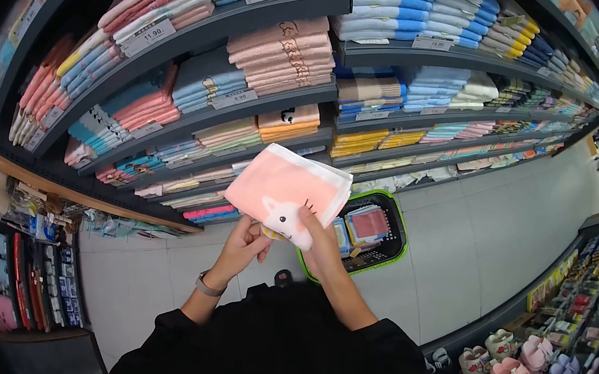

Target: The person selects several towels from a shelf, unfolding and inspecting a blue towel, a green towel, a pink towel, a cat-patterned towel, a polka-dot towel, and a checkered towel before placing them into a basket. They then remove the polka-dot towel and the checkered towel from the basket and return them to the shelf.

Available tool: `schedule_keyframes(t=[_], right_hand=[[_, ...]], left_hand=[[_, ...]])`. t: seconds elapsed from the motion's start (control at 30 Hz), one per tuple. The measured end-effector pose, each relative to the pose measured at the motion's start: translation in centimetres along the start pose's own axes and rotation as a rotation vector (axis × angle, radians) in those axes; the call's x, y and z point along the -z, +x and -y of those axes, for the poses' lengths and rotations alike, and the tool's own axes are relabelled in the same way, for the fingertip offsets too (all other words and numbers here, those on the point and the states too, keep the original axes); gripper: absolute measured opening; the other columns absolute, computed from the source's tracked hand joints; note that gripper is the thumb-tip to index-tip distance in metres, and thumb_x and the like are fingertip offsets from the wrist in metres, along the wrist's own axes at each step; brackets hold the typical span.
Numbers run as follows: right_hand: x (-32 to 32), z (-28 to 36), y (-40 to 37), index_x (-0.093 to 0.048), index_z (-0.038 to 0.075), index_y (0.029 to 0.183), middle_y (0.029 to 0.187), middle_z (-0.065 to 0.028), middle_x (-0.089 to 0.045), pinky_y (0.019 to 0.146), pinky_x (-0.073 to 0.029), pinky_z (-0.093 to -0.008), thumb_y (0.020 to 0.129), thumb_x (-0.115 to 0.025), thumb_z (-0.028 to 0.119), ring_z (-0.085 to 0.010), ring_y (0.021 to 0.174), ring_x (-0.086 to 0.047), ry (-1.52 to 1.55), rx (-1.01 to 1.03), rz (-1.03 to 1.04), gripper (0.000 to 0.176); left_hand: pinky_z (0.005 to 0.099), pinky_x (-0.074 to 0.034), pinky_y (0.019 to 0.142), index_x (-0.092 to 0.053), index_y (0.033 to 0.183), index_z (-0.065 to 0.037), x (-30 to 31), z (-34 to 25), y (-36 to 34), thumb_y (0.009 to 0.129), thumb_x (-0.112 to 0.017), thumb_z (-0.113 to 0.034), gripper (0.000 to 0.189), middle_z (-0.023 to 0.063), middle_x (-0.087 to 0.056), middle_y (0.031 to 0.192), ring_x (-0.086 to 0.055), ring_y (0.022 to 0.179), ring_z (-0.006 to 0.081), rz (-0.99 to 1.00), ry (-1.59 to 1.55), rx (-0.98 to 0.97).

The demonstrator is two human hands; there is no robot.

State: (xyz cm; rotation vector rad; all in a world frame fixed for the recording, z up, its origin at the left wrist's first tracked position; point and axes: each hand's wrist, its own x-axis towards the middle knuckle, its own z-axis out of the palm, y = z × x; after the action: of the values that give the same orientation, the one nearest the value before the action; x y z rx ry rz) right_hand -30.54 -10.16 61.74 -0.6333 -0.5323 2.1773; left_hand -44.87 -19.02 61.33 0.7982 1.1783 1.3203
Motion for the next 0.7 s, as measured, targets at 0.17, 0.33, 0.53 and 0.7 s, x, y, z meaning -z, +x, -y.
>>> schedule_keyframes(t=[0.17,0.33,0.53,0.7], right_hand=[[-1.5,-1.9,-0.9,-0.038,0.000,0.126,0.120,-0.0096,-0.050,0.092,-0.042,-0.0345,0.089,-0.054,0.016,-0.0194,0.110,-0.050,-0.039,0.071,-0.037,0.044],[-2.2,-4.9,-1.3,-0.047,-0.002,0.118,0.110,-0.0068,-0.055,0.082,-0.044,-0.0263,0.089,-0.055,0.016,-0.0129,0.098,-0.053,-0.488,0.257,-0.109,0.035],[-2.3,-11.2,-3.4,-0.052,-0.002,0.110,0.101,-0.0048,-0.058,0.076,-0.045,-0.0247,0.090,-0.055,0.019,-0.0110,0.090,-0.055,-0.488,0.141,-0.119,0.030],[-1.4,-14.0,-4.9,-0.050,0.001,0.101,0.084,-0.0049,-0.057,0.066,-0.047,-0.0278,0.089,-0.055,0.022,-0.0129,0.074,-0.056,-0.246,0.012,-0.194,0.025]], left_hand=[[0.0177,-0.032,0.042,-0.053,0.098,-0.001,2.3,-0.2,-1.1,0.089,-0.054,-0.011,0.013,-0.0016,-0.050,0.062,-0.043,0.049,0.0023,0.105,0.133,0.049],[0.0189,-0.033,0.040,-0.055,0.094,-0.001,6.1,-0.7,-3.9,0.093,-0.049,-0.020,0.020,-0.0002,-0.050,0.061,-0.044,0.047,0.0044,0.172,-0.182,0.237],[0.0234,-0.047,0.047,-0.054,0.099,-0.001,7.4,2.1,-5.8,0.095,-0.045,-0.023,0.024,0.0056,-0.058,0.069,-0.057,0.055,0.0112,0.109,-0.600,0.316],[0.0220,-0.044,0.047,-0.055,0.083,0.002,7.6,6.5,-7.6,0.096,-0.040,-0.031,0.038,0.0057,-0.055,0.062,-0.052,0.051,0.0105,0.055,-0.225,0.248]])
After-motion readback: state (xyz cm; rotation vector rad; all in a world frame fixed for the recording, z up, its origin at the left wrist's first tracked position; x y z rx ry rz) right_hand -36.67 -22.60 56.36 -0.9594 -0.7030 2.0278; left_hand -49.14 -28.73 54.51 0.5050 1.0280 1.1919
